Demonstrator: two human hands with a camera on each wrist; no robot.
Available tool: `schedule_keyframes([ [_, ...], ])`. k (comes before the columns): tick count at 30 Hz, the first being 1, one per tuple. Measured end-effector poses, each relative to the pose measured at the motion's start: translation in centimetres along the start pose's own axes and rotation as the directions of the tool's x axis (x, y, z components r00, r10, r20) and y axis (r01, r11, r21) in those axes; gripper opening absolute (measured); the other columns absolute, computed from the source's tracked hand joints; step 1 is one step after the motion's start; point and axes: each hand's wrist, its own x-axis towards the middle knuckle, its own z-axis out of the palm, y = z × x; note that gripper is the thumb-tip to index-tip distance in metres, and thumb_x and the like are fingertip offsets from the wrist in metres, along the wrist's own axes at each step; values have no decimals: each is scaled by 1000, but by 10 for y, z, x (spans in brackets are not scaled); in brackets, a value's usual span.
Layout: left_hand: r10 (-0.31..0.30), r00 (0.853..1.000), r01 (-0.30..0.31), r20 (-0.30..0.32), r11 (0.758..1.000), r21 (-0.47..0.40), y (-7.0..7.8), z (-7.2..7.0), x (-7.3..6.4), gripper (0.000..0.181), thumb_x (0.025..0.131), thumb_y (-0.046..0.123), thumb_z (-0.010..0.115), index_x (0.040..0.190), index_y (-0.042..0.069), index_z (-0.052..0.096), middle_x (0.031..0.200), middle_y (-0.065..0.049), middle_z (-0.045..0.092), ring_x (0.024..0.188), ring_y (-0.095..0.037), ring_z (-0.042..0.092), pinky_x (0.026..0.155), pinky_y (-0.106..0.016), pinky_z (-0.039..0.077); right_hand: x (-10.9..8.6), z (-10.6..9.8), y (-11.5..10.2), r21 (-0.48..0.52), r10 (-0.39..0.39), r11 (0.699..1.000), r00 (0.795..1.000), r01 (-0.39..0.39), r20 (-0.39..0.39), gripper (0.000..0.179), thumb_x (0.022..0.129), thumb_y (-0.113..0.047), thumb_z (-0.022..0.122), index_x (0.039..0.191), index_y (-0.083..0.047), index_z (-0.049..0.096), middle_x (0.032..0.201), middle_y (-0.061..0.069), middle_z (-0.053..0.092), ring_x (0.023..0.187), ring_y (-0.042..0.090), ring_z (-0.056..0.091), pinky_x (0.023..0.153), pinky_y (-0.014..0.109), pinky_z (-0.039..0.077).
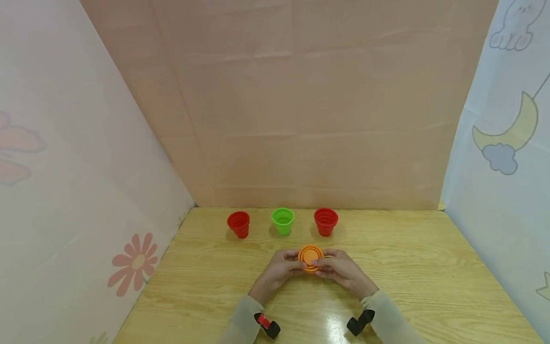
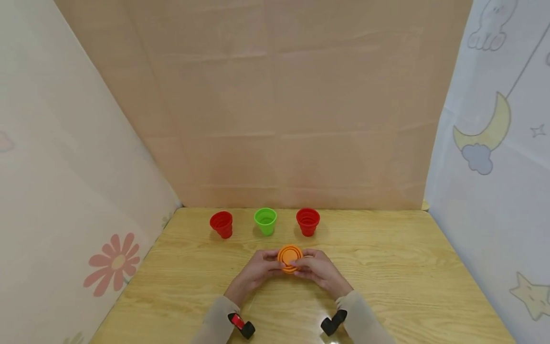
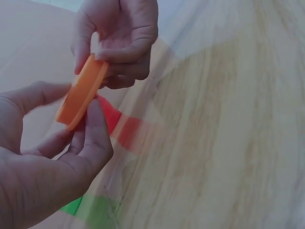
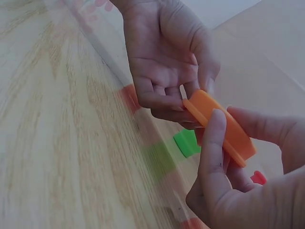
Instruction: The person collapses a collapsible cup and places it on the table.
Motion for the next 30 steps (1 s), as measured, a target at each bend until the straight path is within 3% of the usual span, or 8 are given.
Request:
schedule_keyframes([
  [8, 31, 999, -31, 28, 999, 26, 0, 1, 2, 40, 99, 9, 72, 136, -3, 66, 126, -15, 74, 100, -18, 75, 91, -37, 65, -1, -3, 1, -38, 5, 999, 999, -6, -33, 26, 95, -6, 74, 117, 1, 62, 102, 5, 71, 84, 12, 72, 76, 23, 64],
  [14, 43, 998, -40, -47, 998, 54, -1, 4, 2, 35, 99, 9, 72, 130, -5, 70, 118, -13, 75, 89, -16, 75, 80, -32, 67, -2, -5, 2, -78, -2, 997, 1000, 2, 10, 25, 95, -9, 75, 116, 1, 66, 102, 3, 73, 85, 12, 73, 78, 24, 65],
  [17, 30, 997, -25, -77, 998, 54, -1, 4, 1, 34, 98, 8, 72, 130, -4, 70, 118, -13, 75, 88, -15, 75, 77, -30, 67, -4, -6, 3, -116, -5, 993, 1000, 8, 29, 38, 96, -12, 76, 127, 7, 63, 106, 3, 74, 88, 12, 73, 80, 25, 65],
  [22, 12, 996, -9, -88, 999, 36, 0, 3, 0, 34, 98, 9, 72, 131, -2, 71, 118, -14, 75, 86, -15, 75, 77, -29, 67, -7, -4, 1, -216, -38, 976, 999, 37, -1, 70, 95, -19, 79, 151, 8, 45, 118, 11, 72, 93, 16, 74, 85, 32, 66],
  [27, 4, 997, -2, -83, 1000, 22, 2, 1, -1, 35, 98, 11, 73, 130, -2, 71, 114, -13, 77, 83, -14, 75, 76, -29, 66, -10, -2, -1, -333, -116, 935, 993, 118, 25, 80, 92, -20, 82, 157, 2, 42, 140, 27, 60, 103, 22, 74, 90, 42, 66],
  [30, 0, 997, 0, -79, 1000, 0, 3, 0, -1, 35, 98, 13, 73, 129, -3, 72, 113, -12, 78, 84, -13, 75, 78, -29, 66, -12, 0, -3, -351, -141, 923, 988, 156, 68, 83, 90, -19, 84, 159, -2, 40, 152, 29, 50, 110, 25, 72, 91, 44, 65],
])
